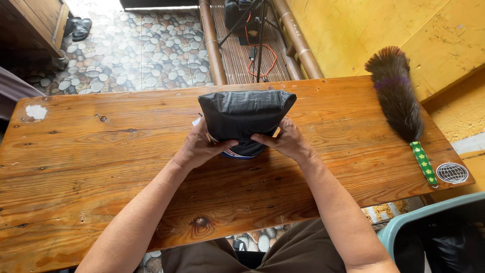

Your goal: The person cleans a black plastic bag using a duster, folds it into a small rectangular shape, and then places it inside a padded fabric envelope.

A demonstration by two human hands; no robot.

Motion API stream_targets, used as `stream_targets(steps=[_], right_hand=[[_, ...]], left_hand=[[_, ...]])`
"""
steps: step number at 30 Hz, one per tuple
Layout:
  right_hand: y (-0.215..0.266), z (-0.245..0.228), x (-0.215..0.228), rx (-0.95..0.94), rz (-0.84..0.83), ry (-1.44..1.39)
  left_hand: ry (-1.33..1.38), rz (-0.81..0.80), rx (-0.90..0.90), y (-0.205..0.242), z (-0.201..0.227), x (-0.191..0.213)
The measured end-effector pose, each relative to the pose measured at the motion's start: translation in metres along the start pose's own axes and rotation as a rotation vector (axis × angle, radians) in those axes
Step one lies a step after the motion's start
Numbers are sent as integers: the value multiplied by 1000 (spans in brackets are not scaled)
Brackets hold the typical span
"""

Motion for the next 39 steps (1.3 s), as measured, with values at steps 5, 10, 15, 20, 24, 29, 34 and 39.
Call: stream_targets(steps=[5,10,15,20,24,29,34,39], right_hand=[[0,-1,-1,-8,-9,-38],[2,10,-2,-19,-25,-55],[-1,-8,-5,-11,-20,-7],[1,-5,-6,27,-9,21],[0,-2,-5,71,30,50],[-2,4,-3,135,61,55],[-3,15,0,65,99,-57],[1,-22,-8,-6,87,-237]], left_hand=[[24,1,35,2,6,-2],[48,3,55,3,7,-3],[60,27,89,2,10,-4],[62,57,142,2,10,-6],[65,89,146,0,7,-3],[123,120,56,-4,-5,-3],[216,146,78,-2,1,1],[337,180,38,-6,3,1]])
Point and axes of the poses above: each hand's wrist, its own y-axis away from the middle knuckle, its own x-axis out of the back of the hand, z = x × y, the point moved 8 cm from there along -y, towards the middle knuckle, and after that the axes turned 13 degrees about x, right-handed, at the moved point
